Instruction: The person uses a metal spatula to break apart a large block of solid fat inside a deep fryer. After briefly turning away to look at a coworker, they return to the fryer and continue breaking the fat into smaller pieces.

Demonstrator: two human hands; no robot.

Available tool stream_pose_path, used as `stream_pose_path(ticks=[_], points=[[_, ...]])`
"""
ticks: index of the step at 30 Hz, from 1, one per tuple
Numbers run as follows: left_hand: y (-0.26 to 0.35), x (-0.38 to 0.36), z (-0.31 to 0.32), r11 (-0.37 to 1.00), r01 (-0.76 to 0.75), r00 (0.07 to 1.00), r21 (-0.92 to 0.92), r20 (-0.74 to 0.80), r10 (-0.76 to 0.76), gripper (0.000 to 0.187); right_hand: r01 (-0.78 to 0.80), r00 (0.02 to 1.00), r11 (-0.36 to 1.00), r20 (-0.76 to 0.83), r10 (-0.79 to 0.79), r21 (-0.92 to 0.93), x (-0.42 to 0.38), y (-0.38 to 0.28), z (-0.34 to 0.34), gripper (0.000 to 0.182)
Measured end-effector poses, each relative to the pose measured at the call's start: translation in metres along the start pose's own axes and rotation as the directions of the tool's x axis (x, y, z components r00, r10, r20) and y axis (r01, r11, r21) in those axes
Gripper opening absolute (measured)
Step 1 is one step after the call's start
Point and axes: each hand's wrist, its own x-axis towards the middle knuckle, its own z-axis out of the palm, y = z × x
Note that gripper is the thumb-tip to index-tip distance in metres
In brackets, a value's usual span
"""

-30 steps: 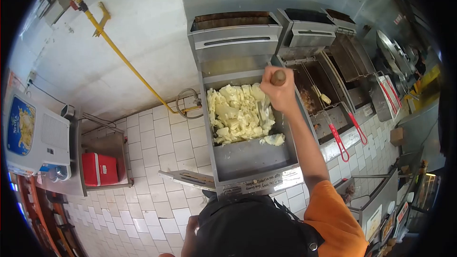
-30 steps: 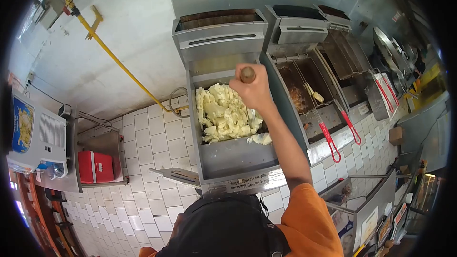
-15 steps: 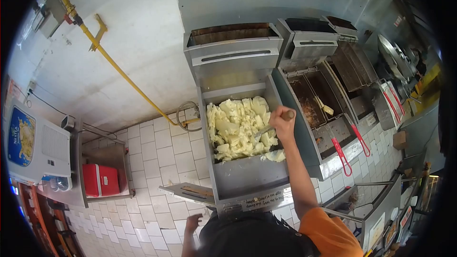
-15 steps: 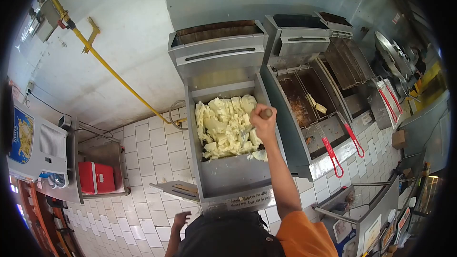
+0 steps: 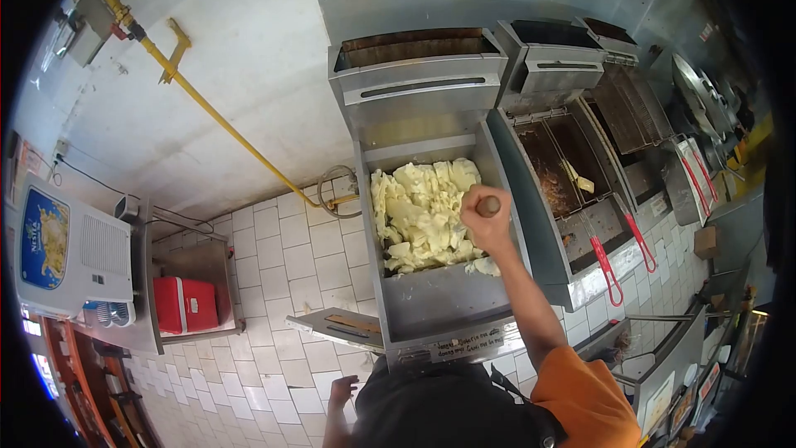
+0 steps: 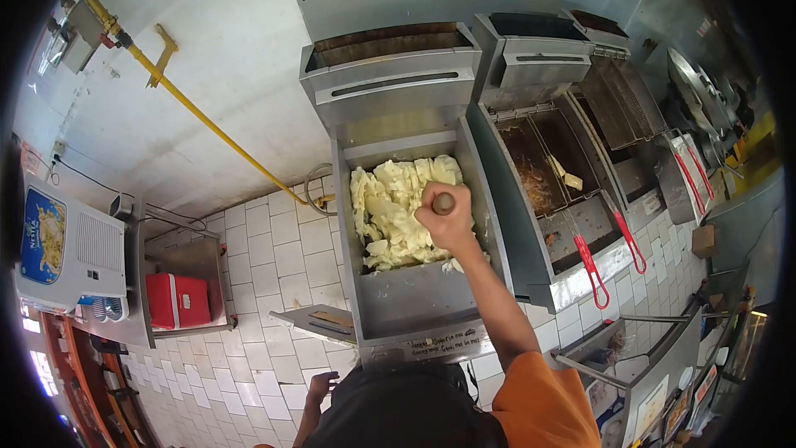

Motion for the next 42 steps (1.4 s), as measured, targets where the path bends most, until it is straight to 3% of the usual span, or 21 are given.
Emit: stream_pose_path(ticks=[3, 6, 11, 13, 14, 16, 18, 20, 21, 25, 27, 28, 30, 33, 36, 38, 40, 41, 42], points=[[0.017, 0.011, 0.005, 1.0, 0.01, 0.998, 0.002, 0.055, -0.01, 0.038, 0.06, 0.998, 0.997, 0.013, -0.06, -0.041, 0.015, -0.058, 0.001, 0.014], [0.03, 0.023, 0.014, 0.997, 0.063, 0.994, -0.039, 0.09, -0.06, 0.038, 0.082, 0.996, 0.995, 0.039, -0.084, 0.052, 0.02, -0.098, -0.002, 0.017], [0.021, 0.038, 0.011, 0.994, -0.079, 0.989, 0.076, 0.129, 0.069, 0.036, 0.131, 0.991, 0.989, 0.012, -0.132, 0.069, 0.02, -0.136, -0.004, 0.019], [0.011, 0.03, 0.007, 0.946, -0.291, 0.953, 0.141, 0.129, 0.274, 0.036, 0.136, 0.991, 0.988, -0.004, -0.136, 0.066, 0.014, -0.147, -0.005, 0.021], [0.003, 0.033, 0.005, 0.945, -0.296, 0.952, 0.137, 0.124, 0.28, 0.036, 0.142, 0.99, 0.987, 0.0, -0.143, 0.068, 0.012, -0.151, -0.005, 0.021], [-0.018, 0.036, 0.001, 0.982, -0.187, 0.977, 0.002, 0.105, 0.185, 0.035, 0.192, 0.981, 0.981, 0.002, -0.192, 0.039, 0.008, -0.159, -0.004, 0.021], [-0.041, 0.038, -0.007, 0.973, -0.23, 0.965, 0.023, 0.135, 0.225, 0.035, 0.207, 0.978, 0.975, -0.019, -0.206, 0.08, 0.006, -0.163, -0.001, 0.02], [-0.054, 0.036, -0.012, 0.994, -0.076, 0.981, -0.084, 0.172, 0.09, 0.033, 0.2, 0.979, 0.958, -0.079, -0.187, 0.207, 0.008, -0.167, 0.005, 0.019], [-0.065, 0.036, -0.013, 0.926, -0.368, 0.914, 0.085, 0.215, 0.343, 0.033, 0.201, 0.979, 0.957, -0.084, -0.187, 0.207, 0.009, -0.164, 0.008, 0.019], [-0.057, 0.034, -0.007, 0.967, -0.248, 0.955, 0.064, 0.186, 0.233, 0.033, 0.173, 0.984, 0.981, -0.063, -0.167, 0.094, 0.017, -0.125, 0.041, 0.021], [-0.047, 0.034, -0.005, 0.988, -0.151, 0.97, -0.034, 0.187, 0.155, 0.033, 0.169, 0.978, 0.976, 0.146, -0.149, -0.137, 0.02, -0.087, 0.055, 0.016], [-0.042, 0.036, -0.005, 0.989, -0.087, 0.973, -0.122, 0.203, 0.111, 0.033, 0.171, 0.978, 0.976, 0.143, -0.152, -0.138, 0.021, -0.068, 0.058, 0.016], [-0.041, 0.042, -0.004, 0.984, -0.11, 0.971, -0.138, 0.197, 0.136, 0.035, -0.085, 0.977, 0.964, 0.167, 0.13, -0.251, 0.02, -0.033, 0.064, 0.016], [-0.03, 0.044, 0.0, 0.987, -0.113, 0.98, -0.111, 0.149, 0.129, 0.036, -0.047, 0.997, 0.982, 0.046, 0.057, -0.183, 0.023, -0.001, 0.041, 0.021], [-0.03, 0.045, 0.004, 0.979, -0.136, 0.973, -0.155, 0.166, 0.161, 0.035, -0.037, 0.999, 0.986, 0.011, 0.04, -0.163, 0.018, -0.002, 0.017, 0.022], [-0.029, 0.05, 0.008, 0.989, -0.122, 0.977, -0.086, 0.166, 0.135, 0.035, -0.032, 0.999, 0.992, 0.006, 0.033, -0.12, 0.006, 0.0, -0.001, 0.022], [-0.046, 0.058, 0.003, 0.966, -0.063, 0.957, -0.249, 0.26, 0.129, 0.033, -0.036, 0.999, 0.997, 0.002, 0.036, -0.075, -0.018, 0.005, -0.015, 0.022], [-0.045, 0.058, 0.005, 0.95, -0.297, 0.918, -0.098, 0.243, 0.312, 0.032, -0.023, 1.0, 0.998, 0.006, 0.024, -0.064, -0.024, 0.006, -0.022, 0.022], [-0.045, 0.059, 0.007, 0.947, -0.305, 0.914, -0.103, 0.246, 0.321, 0.032, -0.017, 1.0, 0.998, 0.007, 0.017, -0.052, -0.031, 0.005, -0.026, 0.022]])
